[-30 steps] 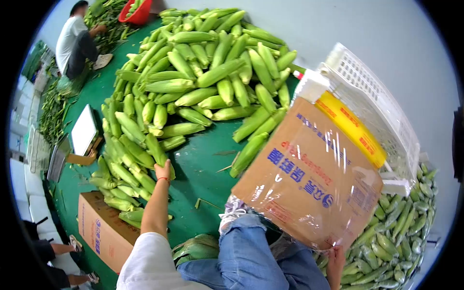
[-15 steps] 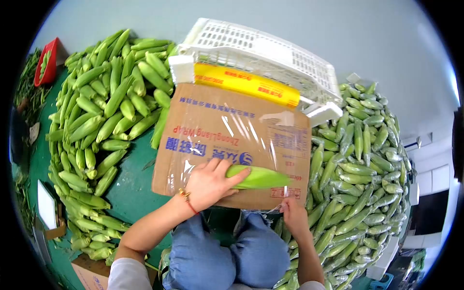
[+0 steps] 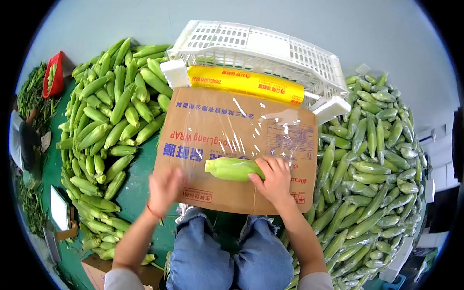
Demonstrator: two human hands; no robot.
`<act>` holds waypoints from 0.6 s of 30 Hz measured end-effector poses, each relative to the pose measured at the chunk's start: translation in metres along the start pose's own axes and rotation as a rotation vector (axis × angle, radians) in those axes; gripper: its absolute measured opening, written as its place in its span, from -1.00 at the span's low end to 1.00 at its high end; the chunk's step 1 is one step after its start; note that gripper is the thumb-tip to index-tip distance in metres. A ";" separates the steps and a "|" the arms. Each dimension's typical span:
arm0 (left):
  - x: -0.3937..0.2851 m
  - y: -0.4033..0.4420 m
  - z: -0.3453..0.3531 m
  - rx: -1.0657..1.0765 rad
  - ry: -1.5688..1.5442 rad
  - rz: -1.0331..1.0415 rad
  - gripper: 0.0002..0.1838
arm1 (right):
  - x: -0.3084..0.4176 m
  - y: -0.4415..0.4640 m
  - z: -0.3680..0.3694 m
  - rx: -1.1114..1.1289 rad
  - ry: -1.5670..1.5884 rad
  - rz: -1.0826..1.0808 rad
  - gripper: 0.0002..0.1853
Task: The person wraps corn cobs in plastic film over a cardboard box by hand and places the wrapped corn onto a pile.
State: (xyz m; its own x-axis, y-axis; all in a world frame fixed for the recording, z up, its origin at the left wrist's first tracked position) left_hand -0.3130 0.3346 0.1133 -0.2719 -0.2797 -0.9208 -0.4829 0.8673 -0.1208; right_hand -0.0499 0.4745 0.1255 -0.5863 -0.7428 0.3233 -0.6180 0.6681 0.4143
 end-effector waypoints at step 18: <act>-0.064 0.067 0.103 0.110 0.925 0.670 -0.12 | 0.037 0.022 -0.022 0.102 0.052 -0.106 -0.50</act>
State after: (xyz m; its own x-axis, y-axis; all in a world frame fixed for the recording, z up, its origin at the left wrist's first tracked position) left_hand -0.2427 0.4531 0.1256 -0.9766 0.0959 -0.1926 0.0529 0.9748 0.2169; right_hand -0.0735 0.4604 0.1652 -0.4889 -0.8088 0.3268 -0.7265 0.5849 0.3607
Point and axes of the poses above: each hand's wrist, its own y-axis towards the middle knuckle, its own z-axis out of the palm, x = y × z, the point moved 5 cm from there along y, towards the middle knuckle, and after that the axes turned 1 degree about z, right-handed, at the moved point
